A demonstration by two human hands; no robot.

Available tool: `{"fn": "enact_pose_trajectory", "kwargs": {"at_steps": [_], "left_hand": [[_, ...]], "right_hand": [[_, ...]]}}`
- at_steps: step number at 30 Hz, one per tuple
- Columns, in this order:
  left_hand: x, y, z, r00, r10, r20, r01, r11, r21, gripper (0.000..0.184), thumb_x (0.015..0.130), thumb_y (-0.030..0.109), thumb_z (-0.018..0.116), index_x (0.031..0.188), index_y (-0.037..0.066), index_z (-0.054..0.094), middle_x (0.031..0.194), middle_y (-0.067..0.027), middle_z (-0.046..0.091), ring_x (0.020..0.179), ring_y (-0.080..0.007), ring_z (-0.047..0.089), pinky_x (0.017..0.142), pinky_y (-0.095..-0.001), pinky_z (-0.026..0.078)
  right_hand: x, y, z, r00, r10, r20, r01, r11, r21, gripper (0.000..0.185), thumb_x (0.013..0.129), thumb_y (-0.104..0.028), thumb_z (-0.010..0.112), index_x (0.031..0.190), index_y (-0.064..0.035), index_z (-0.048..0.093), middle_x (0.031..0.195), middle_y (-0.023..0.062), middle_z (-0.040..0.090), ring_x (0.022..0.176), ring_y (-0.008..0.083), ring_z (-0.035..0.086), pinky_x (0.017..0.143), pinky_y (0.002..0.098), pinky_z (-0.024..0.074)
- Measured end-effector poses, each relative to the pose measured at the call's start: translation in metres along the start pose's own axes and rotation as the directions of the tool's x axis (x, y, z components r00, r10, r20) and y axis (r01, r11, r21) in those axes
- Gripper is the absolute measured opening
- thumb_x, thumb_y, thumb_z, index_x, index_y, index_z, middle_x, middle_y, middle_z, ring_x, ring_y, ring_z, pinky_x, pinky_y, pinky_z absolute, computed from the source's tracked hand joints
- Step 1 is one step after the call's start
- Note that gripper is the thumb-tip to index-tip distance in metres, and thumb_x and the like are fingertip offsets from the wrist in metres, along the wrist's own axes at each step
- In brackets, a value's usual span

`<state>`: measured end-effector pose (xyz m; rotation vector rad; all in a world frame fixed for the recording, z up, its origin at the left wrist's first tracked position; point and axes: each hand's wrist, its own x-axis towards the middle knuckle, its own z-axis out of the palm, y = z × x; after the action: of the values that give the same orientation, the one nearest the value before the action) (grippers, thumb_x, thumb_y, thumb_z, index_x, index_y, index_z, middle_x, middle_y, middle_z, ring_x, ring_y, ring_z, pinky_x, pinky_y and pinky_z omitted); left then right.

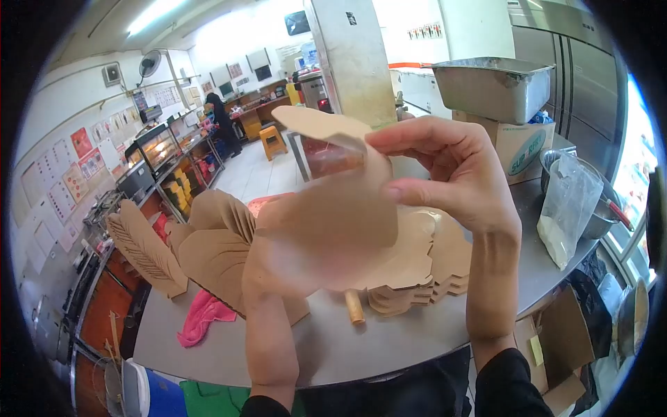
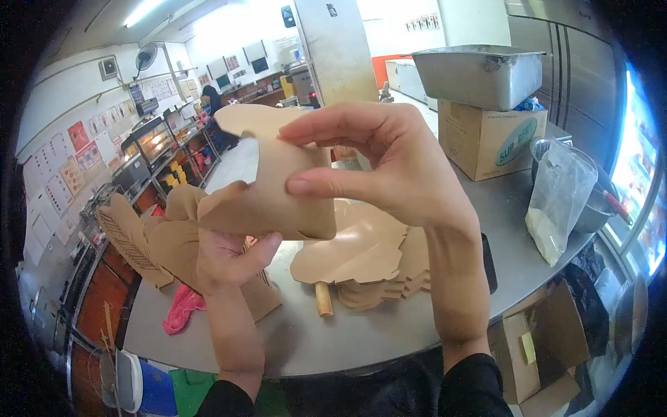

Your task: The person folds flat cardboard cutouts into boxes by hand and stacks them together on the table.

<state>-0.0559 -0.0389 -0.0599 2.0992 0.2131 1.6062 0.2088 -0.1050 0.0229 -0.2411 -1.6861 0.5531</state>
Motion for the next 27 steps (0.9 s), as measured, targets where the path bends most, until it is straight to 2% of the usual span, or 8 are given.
{"fn": "enact_pose_trajectory", "kwargs": {"at_steps": [5,8,11,14,16,20,23,27], "left_hand": [[0.024,0.015,0.01,0.984,-0.115,0.134,0.162,0.891,-0.423,0.088,0.072,0.005,0.085,0.146,-0.005,0.038,0.138,-0.0161,0.054,0.128,-0.0267,0.055,0.109,-0.0443,0.045],[0.041,0.022,0.014,0.942,-0.142,0.304,0.333,0.5,-0.8,0.095,0.073,0.012,0.087,0.15,-0.008,0.033,0.144,-0.0188,0.051,0.135,-0.0283,0.051,0.113,-0.046,0.042],[0.046,0.02,0.012,0.904,-0.108,0.413,0.427,0.226,-0.876,0.104,0.075,0.019,0.089,0.153,-0.011,0.028,0.15,-0.0215,0.047,0.142,-0.0299,0.047,0.117,-0.0477,0.039],[0.042,0.01,0.007,0.921,-0.065,0.385,0.373,0.436,-0.819,0.115,0.075,0.03,0.092,0.155,-0.014,0.023,0.155,-0.0236,0.043,0.147,-0.0318,0.042,0.121,-0.0501,0.035],[0.046,0.021,0.011,0.912,-0.143,0.385,0.308,0.858,-0.411,0.112,0.072,0.027,0.095,0.155,-0.011,0.028,0.153,-0.0229,0.046,0.141,-0.0319,0.049,0.117,-0.0492,0.042],[0.059,0.046,0.026,0.909,-0.312,0.276,0.405,0.815,-0.415,0.097,0.076,0.015,0.092,0.152,-0.008,0.036,0.145,-0.021,0.055,0.131,-0.0299,0.06,0.11,-0.043,0.05],[0.057,0.034,0.027,0.946,-0.271,0.178,0.319,0.872,-0.37,0.071,0.083,0.0,0.084,0.145,-0.007,0.049,0.132,-0.0181,0.067,0.122,-0.0249,0.066,0.105,-0.0372,0.053],[0.057,0.037,0.029,0.974,-0.137,0.18,0.191,0.925,-0.329,0.052,0.086,-0.003,0.08,0.134,-0.007,0.062,0.123,-0.0156,0.073,0.113,-0.0188,0.069,0.1,-0.0334,0.055]], "right_hand": [[0.001,-0.001,0.001,0.998,0.004,-0.061,-0.017,0.975,-0.221,0.035,0.081,-0.006,0.087,0.113,0.002,0.075,0.11,0.009,0.076,0.105,0.0154,0.07,0.101,0.0322,0.0538],[-0.001,0.0,0.0,0.999,-0.019,-0.039,0.01,0.974,-0.228,0.037,0.083,-0.007,0.085,0.117,0.0003,0.075,0.11,0.0078,0.077,0.105,0.014,0.07,0.099,0.0339,0.0545],[-0.001,-0.005,-0.005,0.997,-0.062,0.037,0.072,0.895,-0.44,0.036,0.084,-0.007,0.083,0.119,-0.0061,0.076,0.109,0.0081,0.077,0.106,0.017,0.071,0.098,0.0346,0.0555],[-0.004,-0.012,-0.001,0.994,-0.102,0.049,0.111,0.772,-0.626,0.047,0.076,0.001,0.083,0.122,-0.0042,0.076,0.117,0.0116,0.076,0.113,0.024,0.069,0.1,0.0372,0.054],[-0.002,-0.01,-0.001,0.984,-0.151,0.095,0.176,0.725,-0.666,0.045,0.075,0.001,0.083,0.12,-0.0059,0.077,0.114,0.0114,0.077,0.112,0.0248,0.07,0.099,0.0374,0.0548],[-0.002,-0.005,0.0,0.958,-0.224,0.18,0.282,0.612,-0.739,0.041,0.075,0.001,0.082,0.116,-0.0063,0.079,0.107,0.0098,0.079,0.111,0.0256,0.07,0.096,0.0379,0.0558],[0.0,0.007,-0.002,0.949,-0.255,0.184,0.309,0.652,-0.693,0.04,0.078,-0.004,0.082,0.117,-0.0134,0.079,0.107,0.0082,0.078,0.106,0.0239,0.072,0.083,0.036,0.0602],[0.003,0.009,-0.003,0.972,-0.214,0.094,0.222,0.718,-0.66,0.038,0.077,-0.008,0.085,0.114,-0.0109,0.08,0.109,0.0105,0.077,0.105,0.0239,0.072,0.085,0.034,0.059]]}}
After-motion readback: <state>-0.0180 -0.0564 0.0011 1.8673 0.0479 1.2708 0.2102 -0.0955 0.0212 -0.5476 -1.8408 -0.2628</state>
